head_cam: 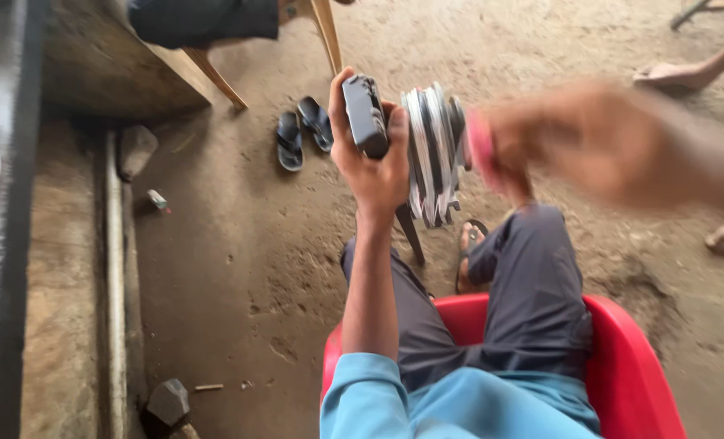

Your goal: The person sits on a red chair and winds a white wire onto a multi-layered spool using a pink cloth to guide the wire. The person holds the spool in their left hand and uses their right hand to wrap the wire around the spool's grooves.

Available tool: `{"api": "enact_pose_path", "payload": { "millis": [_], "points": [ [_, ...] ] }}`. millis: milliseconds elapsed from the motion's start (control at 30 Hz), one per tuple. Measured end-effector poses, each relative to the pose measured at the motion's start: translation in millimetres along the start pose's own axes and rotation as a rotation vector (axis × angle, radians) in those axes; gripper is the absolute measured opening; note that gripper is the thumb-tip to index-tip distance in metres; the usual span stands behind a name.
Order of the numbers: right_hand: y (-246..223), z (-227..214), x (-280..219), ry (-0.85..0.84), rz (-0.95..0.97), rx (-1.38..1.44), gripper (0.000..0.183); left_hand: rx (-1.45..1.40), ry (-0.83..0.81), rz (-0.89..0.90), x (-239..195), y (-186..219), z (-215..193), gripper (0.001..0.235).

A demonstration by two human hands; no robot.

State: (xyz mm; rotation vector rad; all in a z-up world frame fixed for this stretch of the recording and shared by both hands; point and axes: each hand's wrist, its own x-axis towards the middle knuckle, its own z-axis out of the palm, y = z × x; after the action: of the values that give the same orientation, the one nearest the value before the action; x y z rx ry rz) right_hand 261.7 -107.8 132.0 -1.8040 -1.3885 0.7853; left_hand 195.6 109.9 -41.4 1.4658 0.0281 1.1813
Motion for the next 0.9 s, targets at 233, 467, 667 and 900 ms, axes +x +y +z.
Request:
{"api": "enact_pose_path", "payload": {
  "millis": [233, 467, 667, 900],
  "points": [
    [142.3, -13.8, 91.1, 0.398, -0.502, -0.881, 0.007, -0.038, -0.045, -0.118, -32.0, 71.1, -8.6, 0.065],
    [278.7, 209.6, 83.3, 0.523, 0.403, 0.917, 0.022, -0.133, 0.038, -0.029, -15.2, 34.8, -38.7, 0.062],
    [178.8, 219.1, 8.1, 0.161, 0.038, -0.021, 0.006, -0.052, 0.062, 0.035, 10.5, 3.1, -41.2, 0.058],
    [0.5, 21.4, -9.9, 0.029, 0.065, 0.318, 0.018, -0.13, 0.016, -0.027, 0.8, 3.2, -12.3, 0.06]
  ]
}}
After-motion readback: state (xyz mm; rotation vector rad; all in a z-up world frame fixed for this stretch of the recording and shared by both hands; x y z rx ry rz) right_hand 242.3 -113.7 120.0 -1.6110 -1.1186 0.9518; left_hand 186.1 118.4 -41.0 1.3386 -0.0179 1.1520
